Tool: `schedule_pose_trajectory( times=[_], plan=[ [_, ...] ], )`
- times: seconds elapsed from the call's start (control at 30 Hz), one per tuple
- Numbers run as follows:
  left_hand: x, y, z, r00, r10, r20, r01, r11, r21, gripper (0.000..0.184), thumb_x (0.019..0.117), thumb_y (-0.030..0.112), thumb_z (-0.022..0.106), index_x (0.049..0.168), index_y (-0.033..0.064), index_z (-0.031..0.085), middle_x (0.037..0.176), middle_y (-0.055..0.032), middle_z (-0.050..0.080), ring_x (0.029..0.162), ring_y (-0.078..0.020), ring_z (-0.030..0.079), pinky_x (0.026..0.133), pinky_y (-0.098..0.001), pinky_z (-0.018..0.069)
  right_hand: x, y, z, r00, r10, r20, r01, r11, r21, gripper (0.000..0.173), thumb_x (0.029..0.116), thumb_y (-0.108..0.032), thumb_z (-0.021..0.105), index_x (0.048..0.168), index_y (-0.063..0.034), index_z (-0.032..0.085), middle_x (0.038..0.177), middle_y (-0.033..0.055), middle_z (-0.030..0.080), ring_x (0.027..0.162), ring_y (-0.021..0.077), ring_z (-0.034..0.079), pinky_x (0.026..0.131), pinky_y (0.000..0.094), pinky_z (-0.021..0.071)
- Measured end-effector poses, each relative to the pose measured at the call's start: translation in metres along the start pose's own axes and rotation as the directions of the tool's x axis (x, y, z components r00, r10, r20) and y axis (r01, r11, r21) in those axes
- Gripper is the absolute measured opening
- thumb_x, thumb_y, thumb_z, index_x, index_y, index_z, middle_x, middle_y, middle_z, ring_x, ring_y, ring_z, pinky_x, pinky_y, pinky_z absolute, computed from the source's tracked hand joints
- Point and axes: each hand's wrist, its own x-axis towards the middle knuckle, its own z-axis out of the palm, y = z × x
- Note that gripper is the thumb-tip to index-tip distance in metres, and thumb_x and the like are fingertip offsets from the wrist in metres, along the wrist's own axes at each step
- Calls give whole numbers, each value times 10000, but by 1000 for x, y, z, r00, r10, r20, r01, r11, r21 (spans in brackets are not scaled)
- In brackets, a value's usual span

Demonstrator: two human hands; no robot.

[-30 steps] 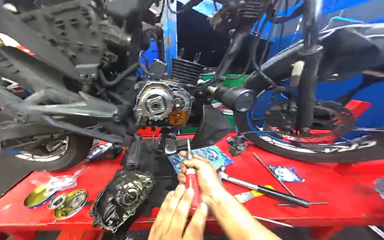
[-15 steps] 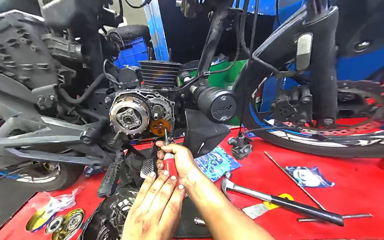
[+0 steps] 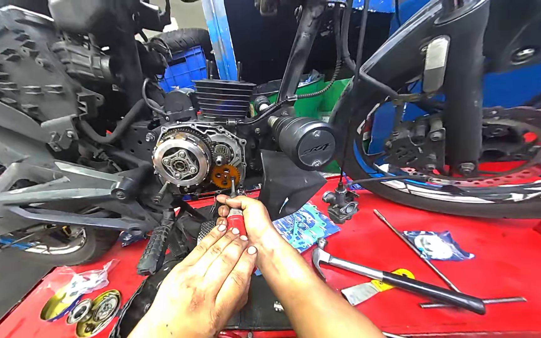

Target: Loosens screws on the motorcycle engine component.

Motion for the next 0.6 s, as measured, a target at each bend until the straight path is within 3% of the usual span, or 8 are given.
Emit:
schedule_pose_trajectory(
  times=[0.13,0.2,0.27,0.33,0.37,0.43,0.53,0.6],
  plan=[
    [7,-13,-5,996,91,23,-90,996,-25,370,986,218,644,1300,22,642,1283,-157,696,1267,-307,641,1129,-482,506,2,-4,3,999,34,14,-34,999,-11,304,1058,-233,437,1173,-15,616,715,59,578,475,109,541,424,232,482],
    [12,-24,-8,987,159,30,-156,984,-84,362,990,214,637,1294,19,641,1277,-168,696,1270,-315,636,1131,-491,502,3,-5,3,999,28,22,-27,997,-69,289,1053,-244,437,1078,-33,633,723,58,598,481,97,534,423,219,455],
    [19,-37,-12,971,233,47,-222,961,-162,341,998,208,621,1283,22,647,1272,-161,697,1277,-311,631,1133,-484,500,-3,-8,0,997,-2,77,18,978,-208,334,1063,-333,429,985,-79,632,756,56,651,514,85,551,448,214,444],
    [27,-49,-18,953,293,82,-268,936,-227,340,1003,202,606,1290,24,643,1276,-156,691,1289,-308,621,1145,-479,492,-16,-10,-10,988,-26,154,86,913,-400,446,1057,-520,430,962,-135,633,759,12,615,557,71,531,499,224,446],
    [33,-53,-23,941,320,109,-286,926,-247,342,1003,193,598,1298,25,643,1285,-153,689,1295,-302,619,1151,-473,490,-24,-11,-15,983,-45,179,129,864,-487,492,1049,-587,428,963,-145,628,738,8,572,573,86,528,519,248,459],
    [43,-61,-30,917,363,164,-309,909,-279,358,1007,188,569,1330,44,624,1314,-131,677,1305,-274,611,1145,-433,493,-40,-11,-30,974,-31,225,161,793,-587,534,1064,-603,376,1130,-148,647,789,44,613,608,122,593,529,269,513],
    [48,-71,-26,880,425,210,-306,847,-435,397,1002,188,523,1362,36,594,1346,-123,658,1334,-255,584,1177,-414,458,-54,-3,-52,930,112,350,32,924,-381,520,1106,-496,260,1021,-125,613,760,78,664,572,146,635,489,268,523],
    [49,-75,-16,869,454,198,-287,788,-544,411,971,195,527,1342,32,598,1314,-117,669,1319,-252,591,1176,-423,456,-48,6,-64,873,112,474,-32,984,-174,436,1089,-428,340,990,-133,645,841,97,691,643,164,669,539,291,553]
  ],
)
